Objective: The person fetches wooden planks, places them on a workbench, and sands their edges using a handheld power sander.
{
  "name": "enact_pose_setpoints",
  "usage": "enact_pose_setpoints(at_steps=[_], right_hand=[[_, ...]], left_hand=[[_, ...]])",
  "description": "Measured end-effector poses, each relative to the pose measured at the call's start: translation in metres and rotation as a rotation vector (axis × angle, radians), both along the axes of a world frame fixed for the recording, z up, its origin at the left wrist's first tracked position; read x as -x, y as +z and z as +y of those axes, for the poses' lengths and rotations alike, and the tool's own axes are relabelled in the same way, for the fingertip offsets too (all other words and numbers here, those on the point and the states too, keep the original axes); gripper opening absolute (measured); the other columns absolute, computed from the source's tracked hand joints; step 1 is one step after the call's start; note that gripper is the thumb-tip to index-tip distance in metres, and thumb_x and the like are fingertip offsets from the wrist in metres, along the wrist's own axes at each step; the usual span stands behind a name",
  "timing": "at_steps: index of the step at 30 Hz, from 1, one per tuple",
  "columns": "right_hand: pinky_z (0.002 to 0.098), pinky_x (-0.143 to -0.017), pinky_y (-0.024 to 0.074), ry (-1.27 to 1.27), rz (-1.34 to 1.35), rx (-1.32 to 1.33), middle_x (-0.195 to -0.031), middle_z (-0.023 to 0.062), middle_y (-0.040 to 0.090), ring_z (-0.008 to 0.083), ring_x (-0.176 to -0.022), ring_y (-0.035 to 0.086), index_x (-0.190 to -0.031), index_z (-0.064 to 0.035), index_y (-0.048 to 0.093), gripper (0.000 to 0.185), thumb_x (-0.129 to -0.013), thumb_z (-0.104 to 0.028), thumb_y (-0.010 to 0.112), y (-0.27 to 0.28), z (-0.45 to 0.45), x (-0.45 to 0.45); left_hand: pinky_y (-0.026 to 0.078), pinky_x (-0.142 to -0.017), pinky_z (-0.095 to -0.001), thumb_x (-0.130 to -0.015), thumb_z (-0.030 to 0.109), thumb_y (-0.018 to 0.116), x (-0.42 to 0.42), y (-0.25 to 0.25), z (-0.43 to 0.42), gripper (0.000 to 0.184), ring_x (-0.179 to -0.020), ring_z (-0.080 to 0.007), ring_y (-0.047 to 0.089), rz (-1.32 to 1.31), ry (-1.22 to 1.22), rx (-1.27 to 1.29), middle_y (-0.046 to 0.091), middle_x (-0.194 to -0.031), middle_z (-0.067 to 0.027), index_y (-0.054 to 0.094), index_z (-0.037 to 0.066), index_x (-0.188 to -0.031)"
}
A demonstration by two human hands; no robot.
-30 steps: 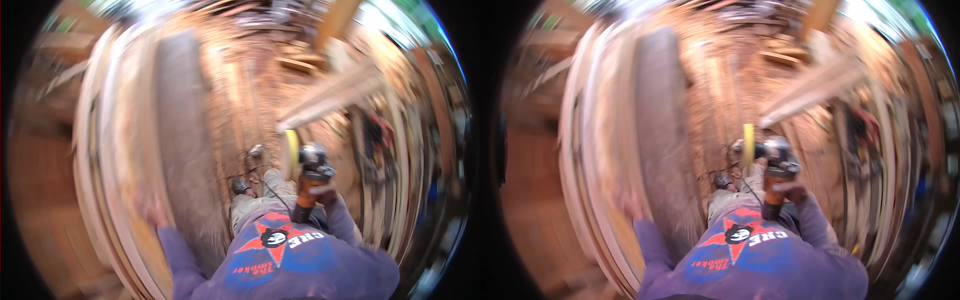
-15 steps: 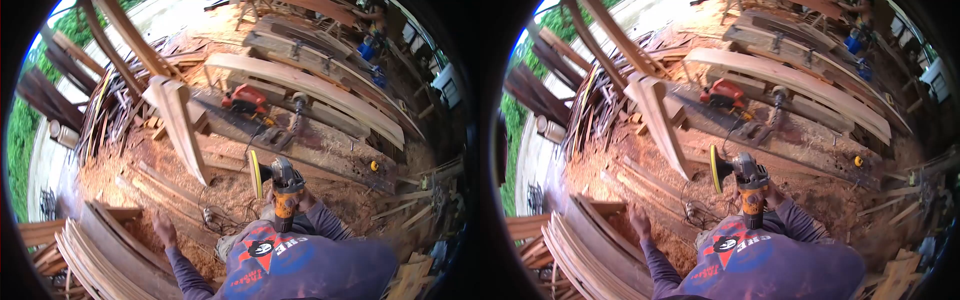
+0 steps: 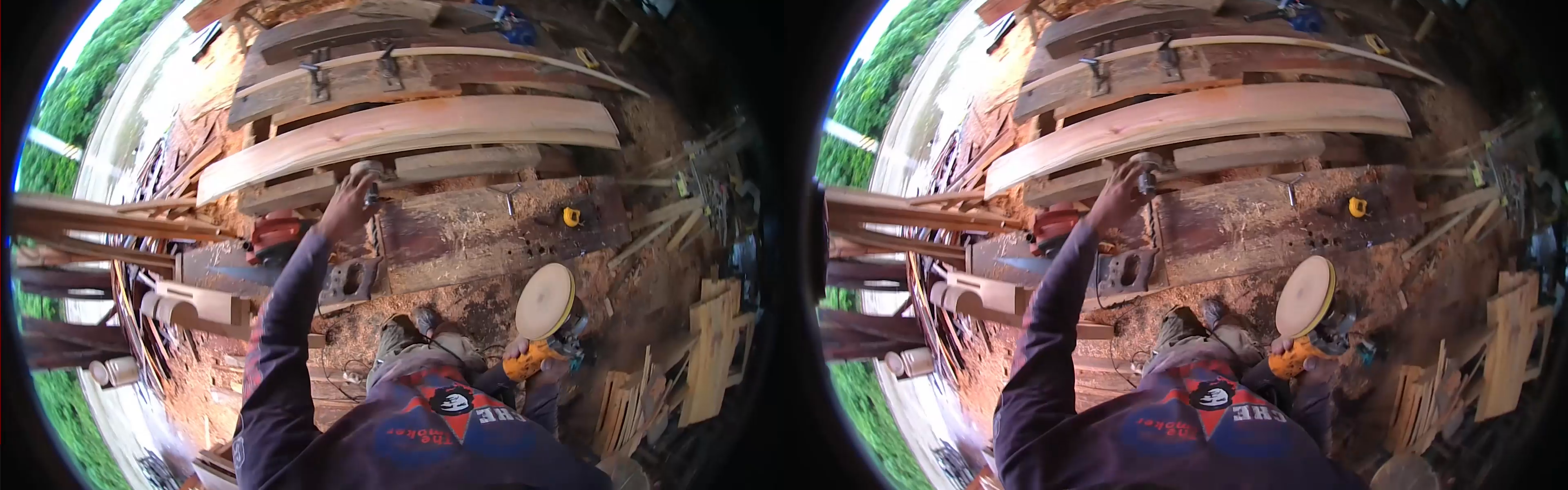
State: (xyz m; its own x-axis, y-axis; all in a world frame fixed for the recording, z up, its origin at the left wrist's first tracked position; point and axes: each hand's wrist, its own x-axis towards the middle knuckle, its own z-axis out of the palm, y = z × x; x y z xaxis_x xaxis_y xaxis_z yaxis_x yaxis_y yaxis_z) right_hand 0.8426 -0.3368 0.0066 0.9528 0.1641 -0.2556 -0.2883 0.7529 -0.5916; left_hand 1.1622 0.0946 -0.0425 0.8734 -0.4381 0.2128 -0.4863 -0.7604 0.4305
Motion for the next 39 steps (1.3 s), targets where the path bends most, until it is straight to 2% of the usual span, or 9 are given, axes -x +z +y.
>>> enact_pose_setpoints(at_steps=[2,12,16,20,27,32,36,37,39], right_hand=[[0.0449,-0.082,0.0498,-0.181,0.033,0.149,-0.091,0.0109,0.055,0.0296,-0.085,0.059,-0.109,0.0009,0.053,0.067,-0.064,-0.043,0.076,0.005,0.012,-0.007],[0.0424,-0.077,0.05,-0.568,0.223,0.288,-0.091,0.0077,0.054,0.0261,-0.08,0.056,-0.114,-0.0022,0.051,0.069,-0.067,-0.051,0.068,0.021,0.031,-0.027],[0.0436,-0.079,0.0511,-0.558,0.322,0.271,-0.094,0.0087,0.055,0.028,-0.084,0.059,-0.114,-0.0021,0.052,0.068,-0.064,-0.044,0.072,0.034,0.054,-0.062],[0.0435,-0.079,0.0519,-0.5,0.396,0.38,-0.092,0.0095,0.055,0.0303,-0.086,0.06,-0.111,-0.0012,0.053,0.065,-0.063,-0.04,0.071,0.042,0.066,-0.105],[0.0448,-0.082,0.053,-0.313,0.419,0.313,-0.091,0.017,0.062,0.0333,-0.092,0.065,-0.1,-0.0001,0.056,0.061,-0.058,-0.039,0.077,0.016,0.05,-0.17],[0.0473,-0.088,0.0539,-0.165,0.298,0.238,-0.095,0.0165,0.064,0.0338,-0.094,0.066,-0.11,0.0007,0.058,0.066,-0.061,-0.038,0.081,-0.011,0.022,-0.213],[0.0438,-0.081,0.0592,-0.157,0.225,0.112,-0.099,0.0156,0.068,0.0319,-0.088,0.071,-0.126,0.0023,0.059,0.072,-0.065,-0.028,0.084,-0.028,-0.01,-0.245],[0.0452,-0.083,0.0589,-0.115,0.255,0.056,-0.101,0.0164,0.069,0.0328,-0.089,0.07,-0.129,0.0025,0.058,0.074,-0.066,-0.025,0.084,-0.028,-0.025,-0.253],[0.0471,-0.085,0.0585,-0.09,0.263,0.026,-0.103,0.0162,0.068,0.034,-0.091,0.07,-0.13,0.002,0.057,0.073,-0.066,-0.024,0.083,-0.033,-0.048,-0.258]], left_hand=[[0.035,-0.124,-0.0504,-0.082,0.042,0.086,-0.074,-0.017,-0.023,0.091,-0.149,-0.0466,0.04,0.068,-0.018,-0.061,0.04,-0.162,-0.0295,0.047,0.003,-0.155],[0.021,-0.125,-0.0668,-0.082,0.085,0.066,-0.321,-0.142,-0.036,0.127,-0.162,-0.043,0.014,0.466,0.275,-0.248,0.02,-0.174,-0.0242,0.024,0.001,-0.166],[0.009,-0.127,-0.0657,-0.086,0.083,0.061,-0.337,-0.185,-0.021,0.117,-0.158,-0.0407,0.025,0.203,0.366,-0.239,0.03,-0.17,-0.0213,0.03,0.001,-0.164],[0.013,-0.126,-0.0659,-0.091,0.077,0.06,-0.339,-0.215,-0.019,0.098,-0.15,-0.0358,0.039,-0.002,0.409,-0.143,0.047,-0.159,-0.0178,0.047,0.003,-0.155],[0.02,-0.124,-0.063,-0.092,0.062,0.069,-0.3,-0.188,-0.021,0.081,-0.147,-0.0383,0.04,-0.024,0.285,-0.1,0.049,-0.155,-0.0189,0.052,0.008,-0.15],[0.013,-0.126,-0.0662,-0.093,0.06,0.069,-0.276,-0.177,-0.047,0.097,-0.155,-0.0455,0.026,-0.057,0.265,-0.06,0.032,-0.166,-0.0259,0.031,0.009,-0.165],[0.006,-0.124,-0.0748,-0.064,0.044,0.098,-0.222,-0.137,-0.085,0.131,-0.162,-0.0489,0.01,0.17,-0.076,-0.267,0.014,-0.176,-0.0227,0.025,0.012,-0.168],[0.01,-0.123,-0.076,-0.058,0.047,0.098,-0.221,-0.161,-0.082,0.136,-0.161,-0.0506,0.01,0.009,-0.07,-0.257,0.015,-0.176,-0.0199,0.025,0.013,-0.168],[0.023,-0.121,-0.0739,-0.071,0.043,0.093,-0.225,-0.169,-0.077,0.122,-0.159,-0.0532,0.016,-0.041,-0.081,-0.362,0.019,-0.175,-0.0192,0.026,0.012,-0.168]])
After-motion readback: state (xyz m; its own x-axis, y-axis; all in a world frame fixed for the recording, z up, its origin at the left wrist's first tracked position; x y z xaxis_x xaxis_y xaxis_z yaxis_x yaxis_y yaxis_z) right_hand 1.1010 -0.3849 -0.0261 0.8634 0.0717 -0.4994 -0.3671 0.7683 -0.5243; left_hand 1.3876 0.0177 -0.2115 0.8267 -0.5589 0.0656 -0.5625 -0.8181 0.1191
